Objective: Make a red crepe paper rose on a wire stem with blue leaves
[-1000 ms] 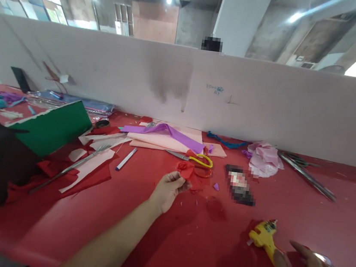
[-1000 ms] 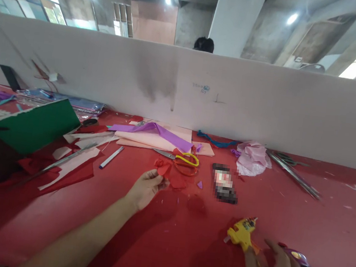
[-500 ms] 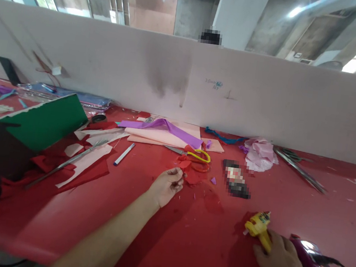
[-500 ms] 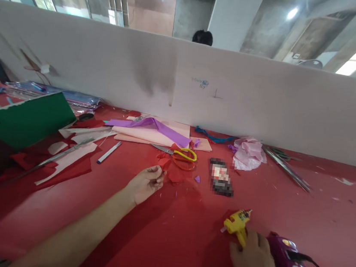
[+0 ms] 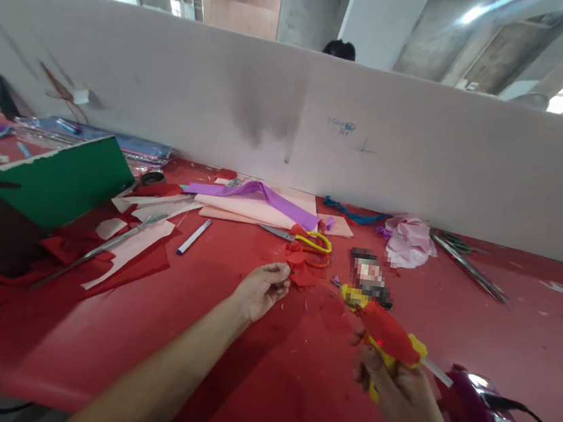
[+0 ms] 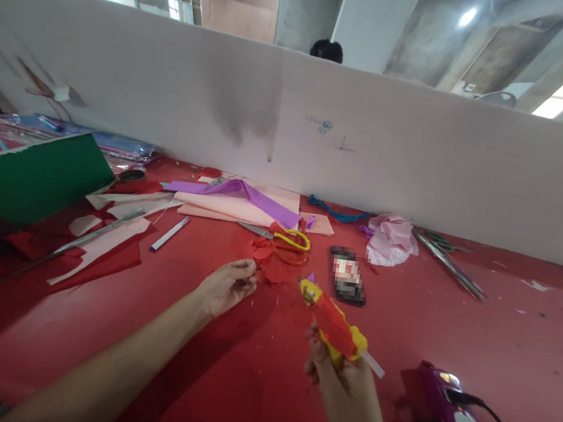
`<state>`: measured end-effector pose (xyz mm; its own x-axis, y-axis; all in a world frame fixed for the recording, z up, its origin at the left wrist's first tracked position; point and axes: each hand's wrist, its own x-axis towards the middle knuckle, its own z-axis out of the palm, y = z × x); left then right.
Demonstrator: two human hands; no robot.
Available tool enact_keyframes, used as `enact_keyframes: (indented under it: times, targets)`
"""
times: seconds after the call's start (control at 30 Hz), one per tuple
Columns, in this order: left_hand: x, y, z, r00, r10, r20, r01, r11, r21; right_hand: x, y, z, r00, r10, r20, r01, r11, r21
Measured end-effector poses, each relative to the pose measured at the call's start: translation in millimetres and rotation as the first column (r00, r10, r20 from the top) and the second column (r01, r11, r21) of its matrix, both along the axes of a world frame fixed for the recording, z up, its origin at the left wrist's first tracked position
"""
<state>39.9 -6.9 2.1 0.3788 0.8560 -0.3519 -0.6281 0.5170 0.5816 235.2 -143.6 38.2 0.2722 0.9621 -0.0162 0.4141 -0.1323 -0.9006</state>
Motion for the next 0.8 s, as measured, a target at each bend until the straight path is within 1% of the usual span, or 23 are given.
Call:
enact_keyframes:
  times: [0.1,0.17,0.27,0.37,0.57,0.8]
  targets:
    - [0,0,-0.2,1.000,-0.003,-0.008,0.003,1.000,0.006,-20,8,-1.7,0.988,0.068,-0.141,-0.066,0.998,0.018]
    - [0,-1,-0.1,1.000,-0.008,-0.018,0.008,1.000,0.015,-28,12,-5.0,0.979,0.090,-0.181,-0.086,0.996,0.025]
    - [1,-2,0.9,0.999,-0.015,-0.044,0.016,0.999,0.035,-32,17,-9.7,0.976,0.093,-0.195,-0.091,0.996,0.017]
    - [1,-3,1.4,0.998,-0.009,-0.059,0.012,0.999,0.046,-32,19,-12.2,0.982,0.093,-0.165,-0.096,0.995,-0.009]
    - [2,-2,-0.7,0.997,-0.017,-0.069,0.022,0.997,0.072,-33,18,-10.7,0.992,0.122,-0.040,-0.124,0.990,-0.070]
    - [1,-3,-0.2,0.997,-0.023,-0.078,0.028,0.997,0.069,-35,20,-9.0,0.993,0.114,0.004,-0.113,0.991,-0.071]
